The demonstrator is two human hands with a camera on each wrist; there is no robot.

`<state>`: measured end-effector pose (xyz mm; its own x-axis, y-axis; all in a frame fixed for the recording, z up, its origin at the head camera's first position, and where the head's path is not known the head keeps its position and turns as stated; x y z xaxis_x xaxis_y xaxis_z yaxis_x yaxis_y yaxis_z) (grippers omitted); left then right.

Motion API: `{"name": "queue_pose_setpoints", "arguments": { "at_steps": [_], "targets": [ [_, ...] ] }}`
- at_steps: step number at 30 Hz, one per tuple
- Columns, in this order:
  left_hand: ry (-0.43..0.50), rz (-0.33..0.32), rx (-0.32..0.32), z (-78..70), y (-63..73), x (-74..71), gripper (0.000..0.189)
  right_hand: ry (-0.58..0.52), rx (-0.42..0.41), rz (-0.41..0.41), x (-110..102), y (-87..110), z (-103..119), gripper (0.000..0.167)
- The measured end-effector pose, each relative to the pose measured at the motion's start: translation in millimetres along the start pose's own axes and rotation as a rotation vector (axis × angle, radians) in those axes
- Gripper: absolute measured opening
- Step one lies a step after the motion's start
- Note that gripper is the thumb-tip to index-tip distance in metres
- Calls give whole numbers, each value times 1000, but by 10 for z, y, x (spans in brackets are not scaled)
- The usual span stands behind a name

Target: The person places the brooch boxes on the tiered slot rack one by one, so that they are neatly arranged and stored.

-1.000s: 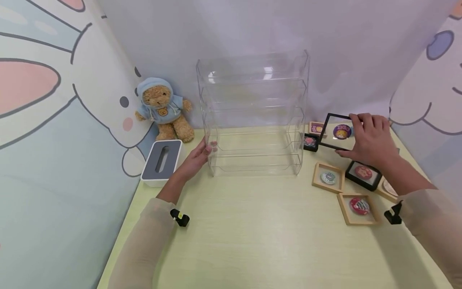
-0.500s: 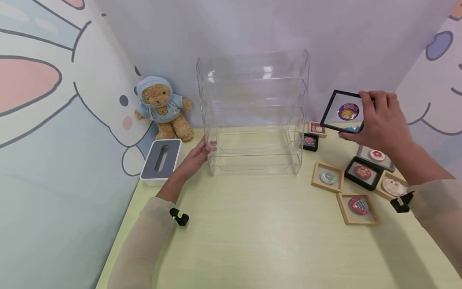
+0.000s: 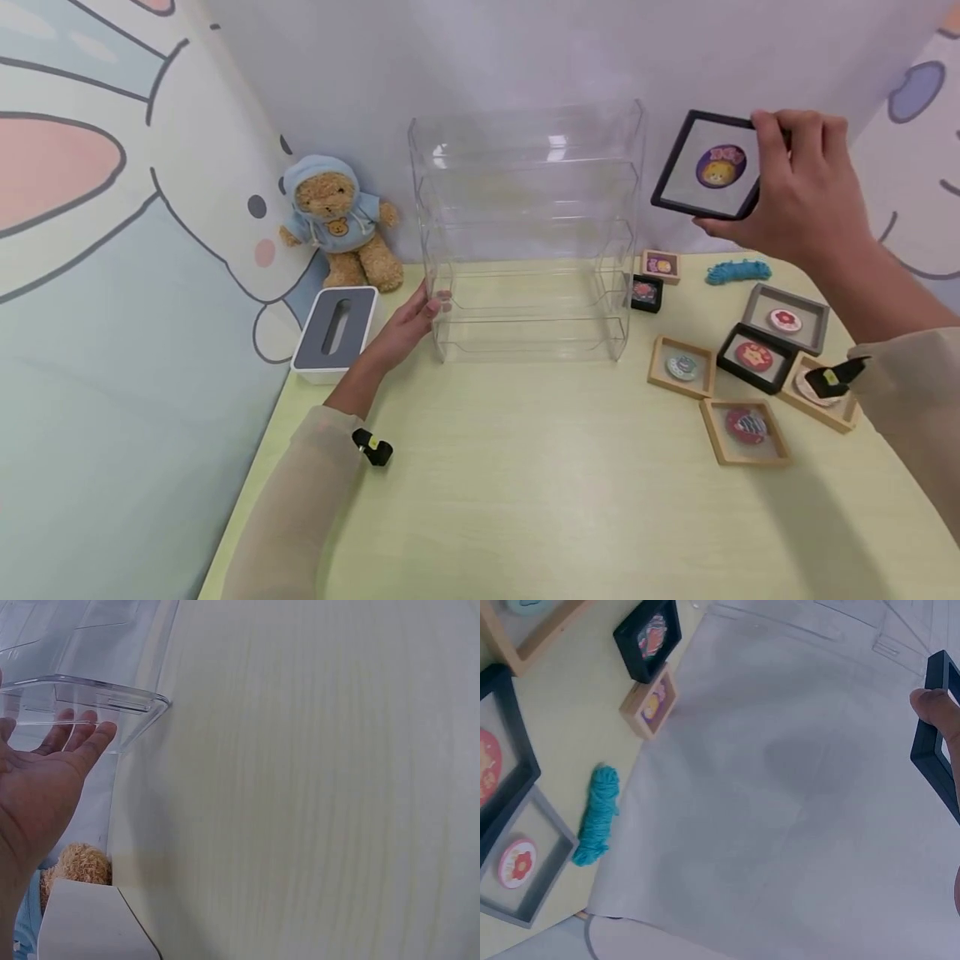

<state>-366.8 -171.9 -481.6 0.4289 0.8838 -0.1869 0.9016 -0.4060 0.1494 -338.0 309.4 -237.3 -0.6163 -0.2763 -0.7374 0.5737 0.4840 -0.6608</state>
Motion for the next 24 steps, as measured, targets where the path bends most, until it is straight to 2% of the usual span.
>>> {"name": "queue_pose_setpoints", "arguments": {
  "at_steps": [4, 10, 12, 17, 21, 24],
  "targets": [
    [4, -2, 0, 7, 8, -6, 72, 8, -26, 28, -25, -205, 127, 132],
    [7, 5, 3, 22, 6, 2, 71, 88, -109, 44, 11, -507, 429, 140],
    [8, 9, 2, 23, 11, 4, 71, 106, -160, 13, 38, -611, 538, 139],
    [-3, 9, -1, 20, 12, -1, 71, 118, -225, -65, 127, -843, 750, 130],
    [0, 10, 2, 27, -3, -3, 72, 126, -229, -79, 212, -1028, 875, 129],
    [-1, 13, 4, 28, -9, 7, 73, 133, -216, -46, 288, -1156, 932, 129]
  ]
}}
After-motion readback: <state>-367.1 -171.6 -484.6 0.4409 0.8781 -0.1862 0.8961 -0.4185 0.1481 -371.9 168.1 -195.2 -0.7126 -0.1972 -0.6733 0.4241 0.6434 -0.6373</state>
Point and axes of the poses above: each hand's wrist, its own y-axis away from the middle knuckle, its own x-axis out of the palm, z = x × y, the point moved 9 cm from there along -y, towards the middle knuckle, and after that the axes turned 6 degrees about -x, right-handed, at the moved point
